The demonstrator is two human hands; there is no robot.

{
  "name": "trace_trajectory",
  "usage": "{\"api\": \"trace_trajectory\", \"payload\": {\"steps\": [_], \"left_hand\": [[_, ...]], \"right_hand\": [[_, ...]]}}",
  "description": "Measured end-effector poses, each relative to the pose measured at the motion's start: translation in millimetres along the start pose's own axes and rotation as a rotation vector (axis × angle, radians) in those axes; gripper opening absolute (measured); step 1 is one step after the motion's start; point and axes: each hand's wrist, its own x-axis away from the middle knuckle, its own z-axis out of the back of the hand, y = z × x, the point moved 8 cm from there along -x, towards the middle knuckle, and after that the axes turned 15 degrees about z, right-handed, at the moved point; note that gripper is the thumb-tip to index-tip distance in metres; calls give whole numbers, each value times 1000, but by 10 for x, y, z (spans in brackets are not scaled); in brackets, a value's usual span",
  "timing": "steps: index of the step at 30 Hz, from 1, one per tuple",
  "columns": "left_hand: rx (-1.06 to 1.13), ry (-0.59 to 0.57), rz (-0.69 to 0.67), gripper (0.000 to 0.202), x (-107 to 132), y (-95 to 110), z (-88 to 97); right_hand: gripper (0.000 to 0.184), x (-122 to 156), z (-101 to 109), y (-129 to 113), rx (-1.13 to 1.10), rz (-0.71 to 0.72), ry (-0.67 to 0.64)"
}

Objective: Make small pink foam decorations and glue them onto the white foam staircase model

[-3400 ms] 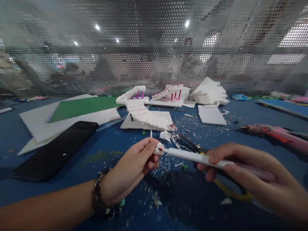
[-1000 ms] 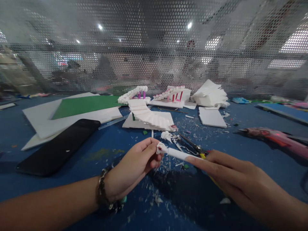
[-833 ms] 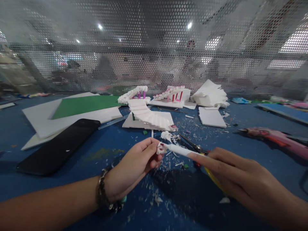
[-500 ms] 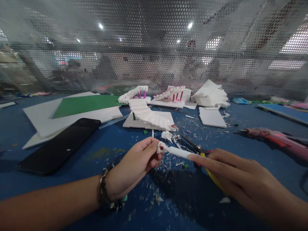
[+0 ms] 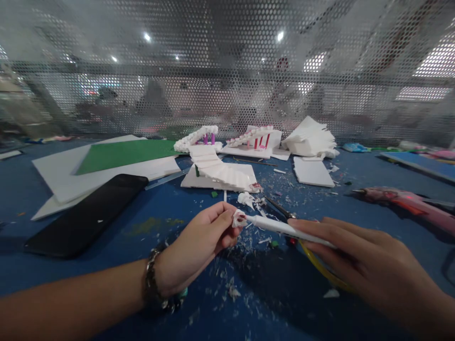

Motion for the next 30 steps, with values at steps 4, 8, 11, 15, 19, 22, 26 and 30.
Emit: {"api": "trace_trajectory", "payload": {"steps": [4,8,11,15,19,22,26,30], "left_hand": [[-2,-9,-10,17,-5,17,-8],[-3,-8,-18,17,-8,26,-3],[-4,-5,-14,18,-11,20,1],[-10,-9,-10,21,-10,13,-9],[-8,9,2,19,-6,6,2],[-10,-1,-4,19,-7,8,5],[-12,-21,-11,19,-10,4,4],[-23,-8,-11,21,-14,10,4]], "right_hand": [[32,-29,-42,-11,56,41,-54],[41,-39,-86,-18,107,62,-93],[39,-23,-85,-10,102,50,-86],[36,8,-39,20,131,6,-42],[35,62,-39,29,134,-43,-17],[35,93,-49,5,134,-39,-4],[31,77,-47,-5,126,-11,-11],[33,9,-42,-37,118,76,-43]]}}
